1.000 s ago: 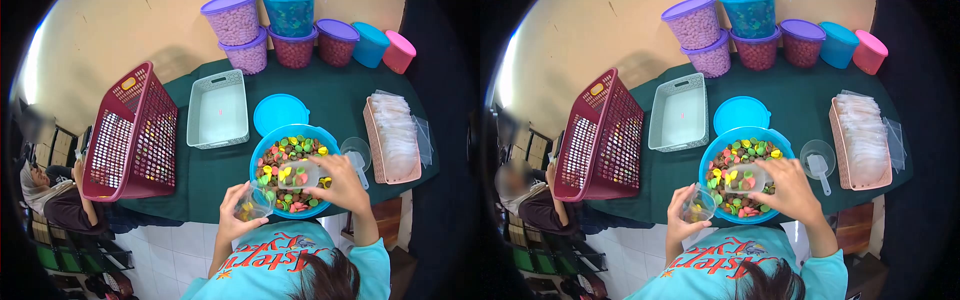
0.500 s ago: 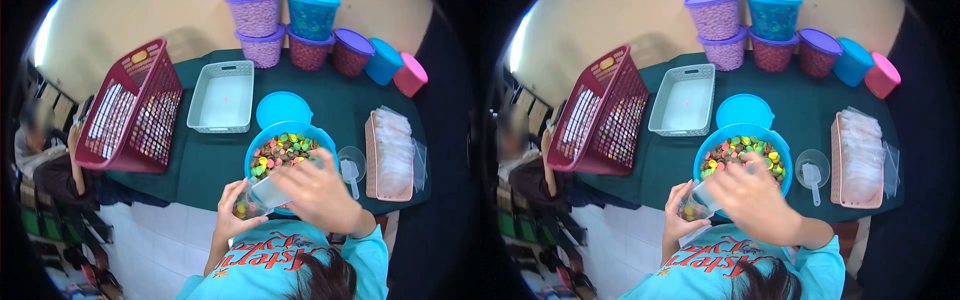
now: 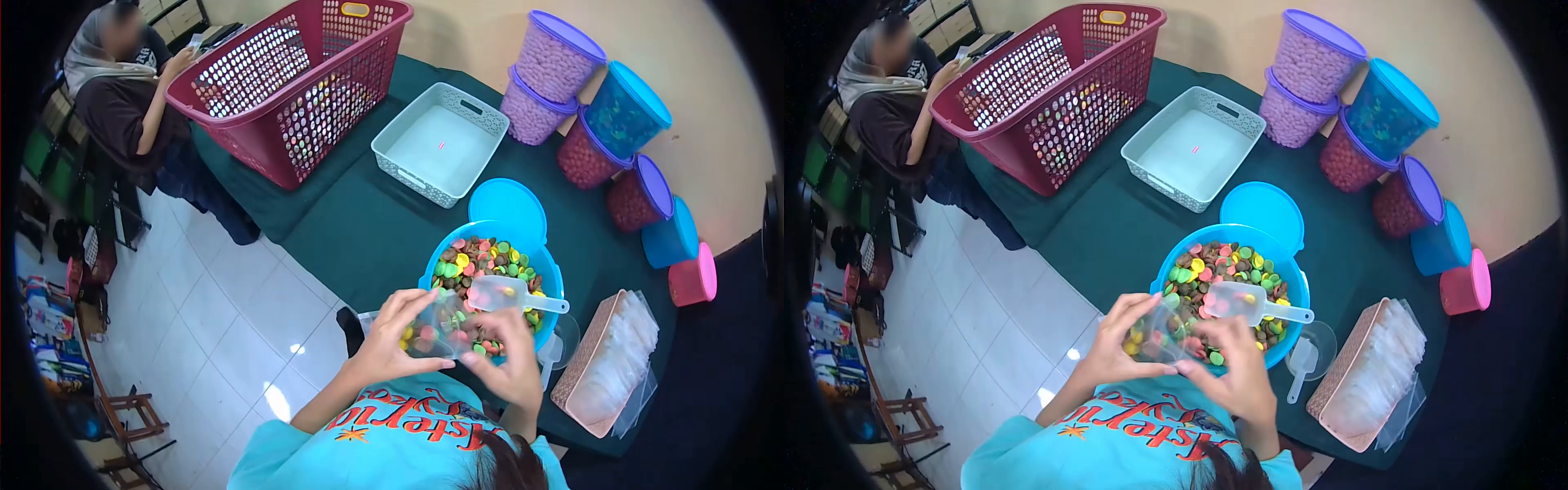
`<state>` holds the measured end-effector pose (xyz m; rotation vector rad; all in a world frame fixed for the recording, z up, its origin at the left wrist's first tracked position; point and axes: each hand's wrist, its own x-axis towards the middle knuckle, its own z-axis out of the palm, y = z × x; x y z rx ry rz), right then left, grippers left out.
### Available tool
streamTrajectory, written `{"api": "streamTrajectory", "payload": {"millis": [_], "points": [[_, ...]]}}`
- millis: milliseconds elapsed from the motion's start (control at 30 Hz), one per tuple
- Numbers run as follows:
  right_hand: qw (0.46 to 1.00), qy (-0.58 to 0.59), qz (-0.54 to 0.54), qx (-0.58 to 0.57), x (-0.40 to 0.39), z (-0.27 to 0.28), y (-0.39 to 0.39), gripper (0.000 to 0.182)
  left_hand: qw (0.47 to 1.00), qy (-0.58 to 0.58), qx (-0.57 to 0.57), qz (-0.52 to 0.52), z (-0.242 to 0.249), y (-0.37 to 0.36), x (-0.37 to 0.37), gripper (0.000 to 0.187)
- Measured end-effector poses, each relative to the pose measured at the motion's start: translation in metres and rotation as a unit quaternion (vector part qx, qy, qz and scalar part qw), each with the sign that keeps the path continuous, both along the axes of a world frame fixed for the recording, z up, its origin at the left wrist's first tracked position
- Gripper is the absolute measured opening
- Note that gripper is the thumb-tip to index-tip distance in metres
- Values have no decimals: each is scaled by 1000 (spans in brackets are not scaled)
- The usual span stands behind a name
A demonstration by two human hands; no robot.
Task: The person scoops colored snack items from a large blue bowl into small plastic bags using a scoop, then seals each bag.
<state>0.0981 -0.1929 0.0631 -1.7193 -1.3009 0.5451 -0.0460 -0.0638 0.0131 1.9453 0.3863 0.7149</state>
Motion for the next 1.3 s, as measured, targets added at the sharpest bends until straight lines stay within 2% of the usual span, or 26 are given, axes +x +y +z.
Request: {"api": "streamTrajectory", "payload": {"millis": [33,67,133,200,300,367,400,500,567,600,700,733,767,833,867,900,967,1100,1200,1300], "points": [[999,-18,9,-32,-7,2,3,24,1000,-2,25,-13,1,-1,4,86],[1000,4,5,-23,-7,-7,2,18,998,10,37,-44,-1,1,8,90],[1000,26,-6,-10,-7,-16,-1,13,998,-23,55,-27,5,10,11,93],[994,34,-106,1,2,-16,-8,11,995,-56,82,8,8,21,11,103],[969,114,-214,46,12,-24,-19,13,984,-62,131,103,3,47,4,88],[958,148,-237,63,13,-26,-20,14,993,-44,-12,105,0,55,1,81],[955,150,-248,63,11,-24,-19,14,991,-49,-108,67,-6,58,2,77],[945,202,-239,91,6,-31,-11,18,923,-39,-381,-39,-18,62,4,67],[914,272,-255,156,-3,-31,-1,30,897,-35,-432,-84,-21,62,4,63],[911,284,-262,144,-5,-28,1,39,892,-39,-439,-105,-18,59,4,62],[887,332,-268,175,-11,-29,4,38,868,-30,-468,-164,-16,64,0,55],[896,330,-269,124,-10,-26,0,30,848,-23,-491,-197,-15,66,-1,49],[895,330,-270,127,-12,-27,-2,30,849,-22,-489,-199,-15,65,-3,49],[915,322,-198,141,-15,-29,-7,17,871,-85,-432,-218,-16,60,-8,41],[914,318,-217,133,-18,-26,-7,11,871,-89,-431,-216,-16,57,-9,41],[916,315,-212,131,-16,-29,-9,11,880,-95,-417,-205,-18,55,-9,41],[954,175,-180,162,-8,-36,-11,11,898,-108,-388,-178,-21,48,-11,42],[948,243,-168,119,-10,-23,-15,10,906,-152,-362,-158,-27,34,-14,38],[965,156,-184,99,-6,-31,-20,10,922,-148,-328,-143,-31,19,-17,37],[981,96,-153,71,1,-32,-21,12,916,-185,-342,-100,-39,5,-19,37]]}}
